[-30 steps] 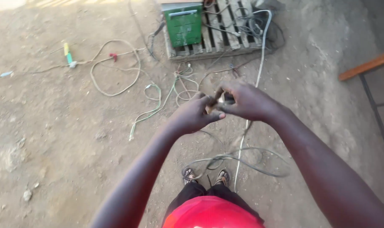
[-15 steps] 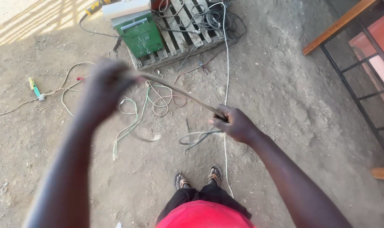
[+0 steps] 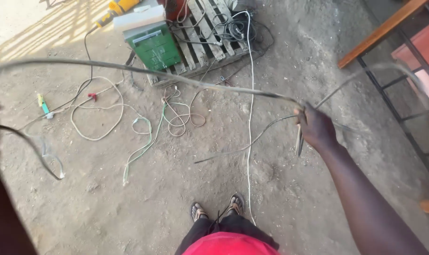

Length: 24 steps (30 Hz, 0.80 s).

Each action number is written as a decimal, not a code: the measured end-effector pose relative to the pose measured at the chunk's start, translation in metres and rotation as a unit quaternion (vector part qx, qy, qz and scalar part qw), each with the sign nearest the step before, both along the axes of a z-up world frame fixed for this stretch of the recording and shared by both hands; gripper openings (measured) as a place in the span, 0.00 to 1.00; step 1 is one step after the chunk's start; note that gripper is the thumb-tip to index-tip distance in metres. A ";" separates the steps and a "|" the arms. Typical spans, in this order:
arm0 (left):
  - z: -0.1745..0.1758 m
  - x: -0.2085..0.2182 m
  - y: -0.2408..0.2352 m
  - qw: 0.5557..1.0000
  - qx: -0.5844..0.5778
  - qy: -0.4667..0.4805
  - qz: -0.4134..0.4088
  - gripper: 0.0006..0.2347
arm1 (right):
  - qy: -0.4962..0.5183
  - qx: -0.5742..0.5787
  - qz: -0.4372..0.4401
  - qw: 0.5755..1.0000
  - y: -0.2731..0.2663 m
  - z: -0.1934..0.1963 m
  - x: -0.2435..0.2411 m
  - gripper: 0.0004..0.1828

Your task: Untangling electrical wires and splicing them together by twisting the copper ends

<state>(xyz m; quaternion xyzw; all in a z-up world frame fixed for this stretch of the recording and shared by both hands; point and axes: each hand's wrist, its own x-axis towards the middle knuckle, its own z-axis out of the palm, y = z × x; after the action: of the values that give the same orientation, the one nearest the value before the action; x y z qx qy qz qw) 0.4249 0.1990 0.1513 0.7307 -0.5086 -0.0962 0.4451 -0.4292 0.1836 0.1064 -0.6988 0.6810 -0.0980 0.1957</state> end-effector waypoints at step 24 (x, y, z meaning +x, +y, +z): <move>0.088 -0.452 -0.059 0.911 0.104 -0.251 -0.311 0.08 | -0.169 0.096 0.249 0.949 -0.006 0.146 0.058 0.47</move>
<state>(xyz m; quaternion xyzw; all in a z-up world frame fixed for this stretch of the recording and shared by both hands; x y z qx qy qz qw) -0.0274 0.1396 0.2397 0.5774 -0.7925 -0.0954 0.1718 -0.3714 0.1772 0.2524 -0.7975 0.4482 -0.0965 0.3922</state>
